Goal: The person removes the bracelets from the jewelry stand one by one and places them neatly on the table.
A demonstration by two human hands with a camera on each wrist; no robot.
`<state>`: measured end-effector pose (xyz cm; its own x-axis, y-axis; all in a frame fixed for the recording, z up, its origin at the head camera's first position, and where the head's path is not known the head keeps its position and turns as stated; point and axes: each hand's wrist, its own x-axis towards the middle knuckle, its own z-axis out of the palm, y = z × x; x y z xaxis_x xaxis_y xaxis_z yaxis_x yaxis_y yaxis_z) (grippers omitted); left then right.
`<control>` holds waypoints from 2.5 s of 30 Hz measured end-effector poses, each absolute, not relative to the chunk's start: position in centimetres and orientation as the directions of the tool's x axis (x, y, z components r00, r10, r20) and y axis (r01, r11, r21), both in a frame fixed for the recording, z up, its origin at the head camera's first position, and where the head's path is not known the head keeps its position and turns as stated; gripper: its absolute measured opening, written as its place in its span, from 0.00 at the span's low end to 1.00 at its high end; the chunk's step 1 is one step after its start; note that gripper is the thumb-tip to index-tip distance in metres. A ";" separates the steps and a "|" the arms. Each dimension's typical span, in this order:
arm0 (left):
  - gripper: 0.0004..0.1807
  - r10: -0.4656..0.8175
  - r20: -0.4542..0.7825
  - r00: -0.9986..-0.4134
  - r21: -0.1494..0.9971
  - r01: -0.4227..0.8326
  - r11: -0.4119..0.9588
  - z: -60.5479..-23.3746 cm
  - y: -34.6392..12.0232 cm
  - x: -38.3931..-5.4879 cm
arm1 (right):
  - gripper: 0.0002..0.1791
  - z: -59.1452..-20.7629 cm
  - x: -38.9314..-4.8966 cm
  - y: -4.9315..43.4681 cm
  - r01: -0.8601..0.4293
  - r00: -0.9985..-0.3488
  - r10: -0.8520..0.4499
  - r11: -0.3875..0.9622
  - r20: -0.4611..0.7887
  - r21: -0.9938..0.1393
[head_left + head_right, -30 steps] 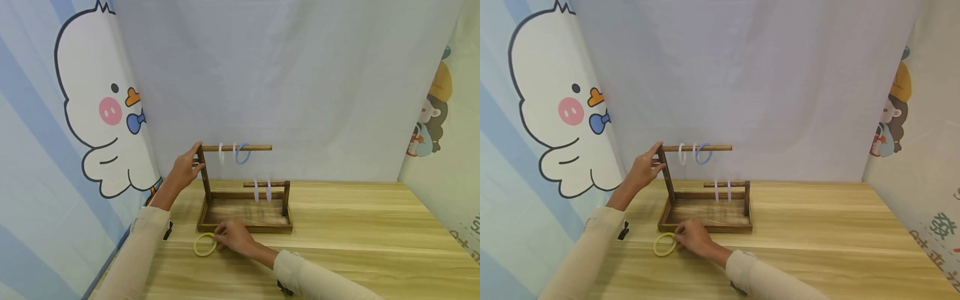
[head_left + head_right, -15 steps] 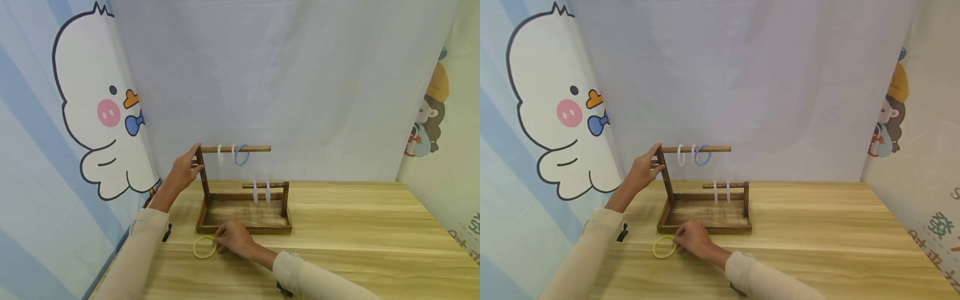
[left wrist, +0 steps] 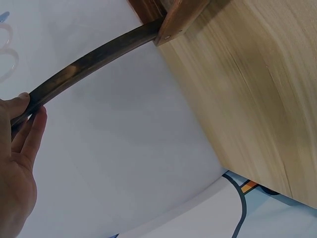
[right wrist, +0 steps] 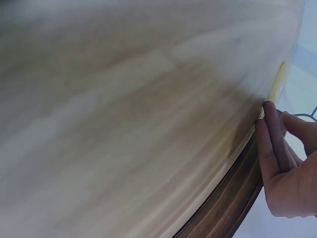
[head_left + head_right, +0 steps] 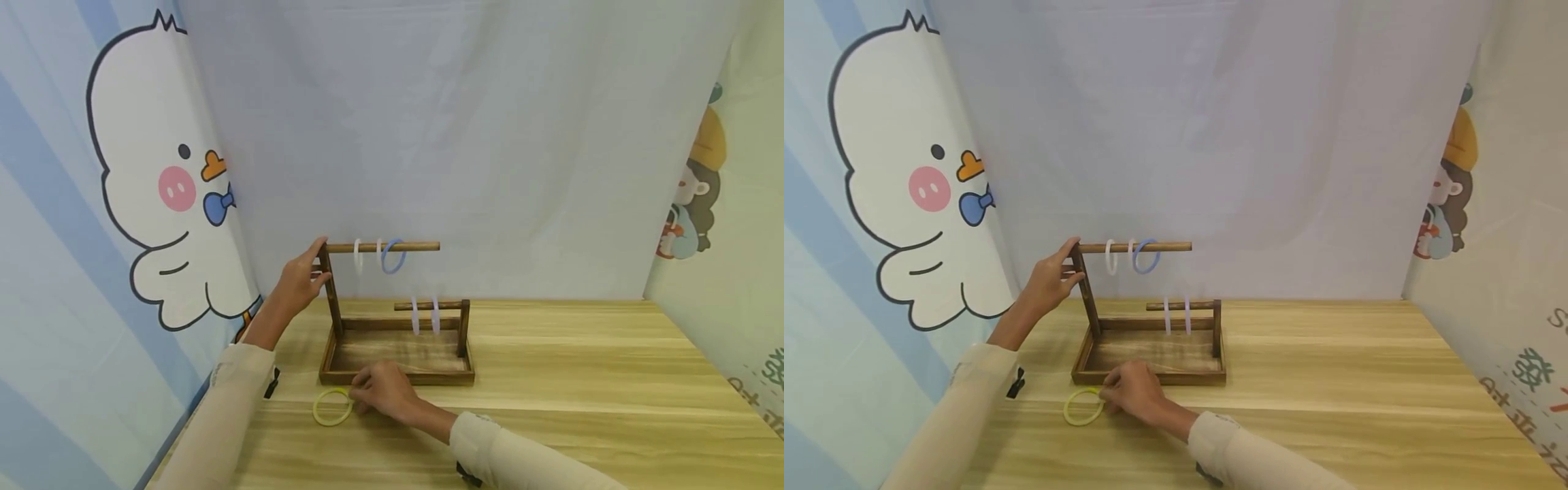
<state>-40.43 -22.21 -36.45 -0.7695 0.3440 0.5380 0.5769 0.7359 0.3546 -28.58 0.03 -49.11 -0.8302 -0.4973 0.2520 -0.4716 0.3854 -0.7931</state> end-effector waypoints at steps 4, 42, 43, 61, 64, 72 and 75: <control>0.42 0.350 0.548 -0.760 0.351 0.588 0.728 -36.6 -22.3 -40.5 | 0.13 -49.0 -28.7 0.5 -0.491 -0.832 -0.485 0.420 0.268 -0.763; 0.43 0.358 0.590 -0.724 0.338 0.624 0.704 -37.2 -22.9 -40.8 | 0.21 -42.0 -32.8 3.5 -0.549 -0.836 -0.314 0.472 0.450 -0.690; 0.43 0.359 0.595 -0.719 0.338 0.629 0.700 -37.2 -22.9 -40.8 | 0.22 -41.7 -32.9 3.6 -0.546 -0.838 -0.304 0.475 0.454 -0.690; 0.43 0.338 0.606 -0.721 0.356 0.625 0.695 -37.0 -22.8 -40.8 | 0.19 -38.0 -35.0 4.4 -0.575 -0.808 -0.148 0.411 0.571 -0.707; 0.43 0.336 0.597 -0.728 0.361 0.618 0.698 -36.9 -22.8 -40.7 | 0.20 -37.8 -35.3 4.5 -0.577 -0.804 -0.132 0.408 0.580 -0.707; 0.43 0.341 0.587 -0.734 0.363 0.615 0.700 -36.7 -22.7 -40.5 | 0.22 -37.7 -36.1 4.2 -0.580 -0.797 -0.086 0.389 0.598 -0.716; 0.43 0.345 0.597 -0.724 0.355 0.624 0.696 -36.8 -22.7 -40.5 | 0.22 -37.7 -36.4 4.0 -0.598 -0.783 -0.071 0.360 0.618 -0.716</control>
<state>-40.51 -22.73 -36.75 -0.7241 0.3445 0.5975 0.6240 0.6962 0.3548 -36.39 4.00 -37.69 -0.7831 -0.0713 0.6178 -0.5978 0.3603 -0.7161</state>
